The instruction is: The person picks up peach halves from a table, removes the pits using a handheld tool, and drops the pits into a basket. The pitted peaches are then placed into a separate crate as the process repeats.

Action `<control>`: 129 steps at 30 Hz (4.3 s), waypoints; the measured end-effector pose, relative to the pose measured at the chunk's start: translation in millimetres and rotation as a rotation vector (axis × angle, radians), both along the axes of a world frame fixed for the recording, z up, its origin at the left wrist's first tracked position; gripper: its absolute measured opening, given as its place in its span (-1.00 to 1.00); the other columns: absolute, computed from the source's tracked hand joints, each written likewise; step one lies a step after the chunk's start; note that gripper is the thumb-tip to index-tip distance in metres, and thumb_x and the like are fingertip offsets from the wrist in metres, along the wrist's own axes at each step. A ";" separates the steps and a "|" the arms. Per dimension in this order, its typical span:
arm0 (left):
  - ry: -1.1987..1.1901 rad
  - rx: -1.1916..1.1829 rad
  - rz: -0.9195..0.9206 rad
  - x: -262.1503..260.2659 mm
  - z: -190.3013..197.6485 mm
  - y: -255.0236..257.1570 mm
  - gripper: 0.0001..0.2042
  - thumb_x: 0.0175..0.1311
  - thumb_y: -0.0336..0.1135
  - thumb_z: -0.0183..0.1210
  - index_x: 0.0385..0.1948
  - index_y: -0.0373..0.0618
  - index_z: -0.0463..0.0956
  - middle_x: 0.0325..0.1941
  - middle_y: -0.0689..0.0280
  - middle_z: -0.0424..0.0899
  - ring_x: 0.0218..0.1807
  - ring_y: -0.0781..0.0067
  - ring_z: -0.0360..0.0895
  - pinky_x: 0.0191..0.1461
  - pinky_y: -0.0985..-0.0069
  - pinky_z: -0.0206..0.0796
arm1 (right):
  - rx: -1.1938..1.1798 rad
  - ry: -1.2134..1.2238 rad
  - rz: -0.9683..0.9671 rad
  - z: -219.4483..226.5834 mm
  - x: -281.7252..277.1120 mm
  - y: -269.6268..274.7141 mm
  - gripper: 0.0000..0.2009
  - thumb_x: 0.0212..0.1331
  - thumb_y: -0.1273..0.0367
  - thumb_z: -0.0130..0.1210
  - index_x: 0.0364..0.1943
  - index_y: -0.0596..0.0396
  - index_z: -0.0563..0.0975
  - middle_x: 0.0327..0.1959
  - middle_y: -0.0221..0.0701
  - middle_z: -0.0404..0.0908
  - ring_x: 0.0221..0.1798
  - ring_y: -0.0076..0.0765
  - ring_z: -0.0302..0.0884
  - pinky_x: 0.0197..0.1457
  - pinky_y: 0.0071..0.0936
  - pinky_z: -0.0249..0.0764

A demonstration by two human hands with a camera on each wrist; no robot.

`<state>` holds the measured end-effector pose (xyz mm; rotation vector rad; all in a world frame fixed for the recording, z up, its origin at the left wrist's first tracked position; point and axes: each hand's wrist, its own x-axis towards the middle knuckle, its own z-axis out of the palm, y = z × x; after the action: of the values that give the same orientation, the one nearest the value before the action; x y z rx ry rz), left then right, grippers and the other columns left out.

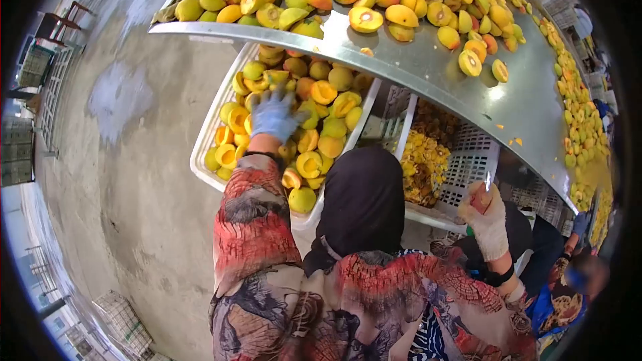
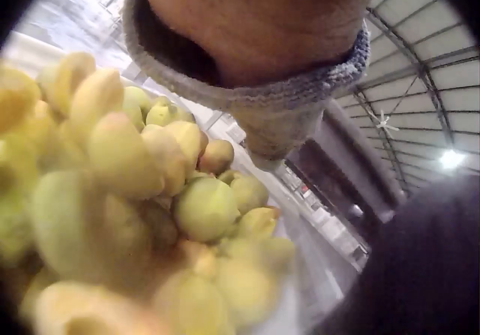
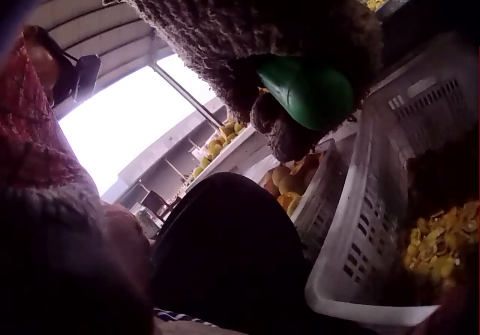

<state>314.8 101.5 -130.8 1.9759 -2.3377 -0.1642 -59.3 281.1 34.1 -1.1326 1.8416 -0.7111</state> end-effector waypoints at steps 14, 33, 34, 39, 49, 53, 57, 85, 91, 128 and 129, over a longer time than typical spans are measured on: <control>0.038 0.171 0.275 148.3 -36.0 110.1 -0.79 -0.05 -0.21 0.24 -0.39 -0.04 0.53 -0.02 0.15 0.53 -0.18 0.00 0.51 -0.09 0.22 0.38 | 0.090 -0.012 0.033 -18.2 -3.7 -4.4 -0.69 -0.06 0.59 0.16 -0.20 0.11 0.37 -0.46 -0.47 0.41 -0.47 -0.54 0.45 -0.40 -0.53 0.47; 0.052 -0.178 0.161 -8.2 -38.2 29.1 -0.40 0.09 0.05 0.12 0.15 -0.07 0.31 0.25 -0.07 0.30 0.32 -0.10 0.16 0.37 -0.04 -0.13 | 0.065 -0.015 -0.020 -16.4 11.0 -17.6 -0.70 -0.13 0.55 0.20 -0.25 0.10 0.40 -0.46 -0.54 0.43 -0.41 -0.63 0.39 -0.34 -0.61 0.40; 0.048 -0.193 0.206 -18.5 -40.2 25.8 -0.39 0.10 0.06 0.11 0.17 -0.07 0.29 0.27 -0.11 0.26 0.33 -0.13 0.14 0.38 -0.04 -0.14 | 0.069 -0.004 -0.021 -11.2 12.6 -18.2 -0.70 -0.13 0.55 0.20 -0.25 0.10 0.40 -0.46 -0.54 0.43 -0.41 -0.63 0.39 -0.34 -0.61 0.40; 0.066 -0.076 0.260 -36.4 -38.5 8.9 -0.31 0.06 0.01 0.17 0.26 0.04 0.16 0.32 -0.10 0.18 0.38 -0.14 0.04 0.38 -0.05 -0.15 | 0.013 -0.040 0.017 -12.8 21.4 -28.6 -0.71 -0.12 0.54 0.21 -0.28 0.08 0.39 -0.48 -0.57 0.36 -0.44 -0.66 0.28 -0.34 -0.62 0.37; 0.256 -0.081 0.020 -47.4 -54.0 34.3 -0.53 0.06 -0.28 0.09 0.11 0.14 0.36 0.25 0.02 0.28 0.27 -0.02 0.22 0.35 0.07 0.00 | 0.044 0.151 0.123 7.6 30.1 -22.9 -0.69 -0.15 0.44 0.28 -0.33 0.11 0.38 -0.52 -0.50 0.39 -0.45 -0.55 0.32 -0.33 -0.55 0.37; 0.146 -0.057 0.041 -53.7 -50.5 25.4 -0.60 0.18 -0.33 -0.05 0.10 0.16 0.37 0.28 0.05 0.27 0.28 0.00 0.23 0.35 0.10 0.02 | -0.008 0.097 0.098 -10.6 9.6 -12.1 -0.66 -0.16 0.45 0.29 -0.28 0.13 0.40 -0.50 -0.52 0.38 -0.44 -0.58 0.30 -0.32 -0.56 0.37; 0.055 -0.048 0.075 -57.9 -58.5 15.5 -0.61 0.16 -0.28 -0.02 0.08 0.17 0.39 0.30 0.07 0.27 0.30 0.00 0.22 0.35 0.08 0.00 | -0.010 -0.023 0.083 2.0 26.1 -22.0 -0.65 -0.16 0.56 0.27 -0.25 0.12 0.39 -0.48 -0.53 0.39 -0.44 -0.61 0.34 -0.33 -0.59 0.40; -0.136 0.103 0.536 132.3 -8.7 54.6 -0.48 0.19 -0.08 0.04 0.25 0.25 0.24 0.38 0.17 0.17 0.37 0.00 0.11 0.32 -0.06 -0.04 | 0.063 0.085 0.054 -5.1 3.9 -10.9 -0.66 -0.13 0.52 0.24 -0.22 0.09 0.41 -0.45 -0.50 0.43 -0.41 -0.57 0.39 -0.29 -0.58 0.40; -0.111 -0.118 0.218 85.2 -59.4 16.4 -0.45 0.17 -0.05 0.04 0.20 -0.04 0.26 0.33 0.15 0.24 0.35 0.07 0.14 0.37 0.12 -0.02 | 0.071 0.055 0.053 -15.9 -1.4 -13.7 -0.67 -0.12 0.50 0.24 -0.21 0.11 0.40 -0.48 -0.48 0.45 -0.42 -0.58 0.40 -0.33 -0.57 0.43; 0.207 0.165 -0.058 -154.6 -66.8 -65.5 -0.60 0.14 0.00 0.00 -0.05 0.05 0.54 0.02 0.18 0.56 0.08 0.10 0.43 0.17 0.13 0.16 | 0.059 -0.010 0.027 -34.8 -47.0 -38.5 -0.72 -0.16 0.45 0.25 -0.34 0.08 0.40 -0.57 -0.45 0.42 -0.50 -0.53 0.37 -0.33 -0.53 0.41; 0.272 -0.172 -0.165 -154.5 -77.9 -62.9 -0.60 0.13 -0.03 -0.01 -0.04 0.05 0.53 0.02 0.18 0.56 0.10 0.09 0.42 0.19 0.10 0.14 | 0.016 0.023 0.075 -34.7 -49.0 -40.9 -0.73 -0.17 0.46 0.26 -0.40 0.09 0.37 -0.57 -0.44 0.42 -0.51 -0.54 0.33 -0.36 -0.52 0.41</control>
<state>160.3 38.5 -208.8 1.5741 -2.2527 -0.2178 -108.3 240.2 -0.6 -1.1976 1.8104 -0.6420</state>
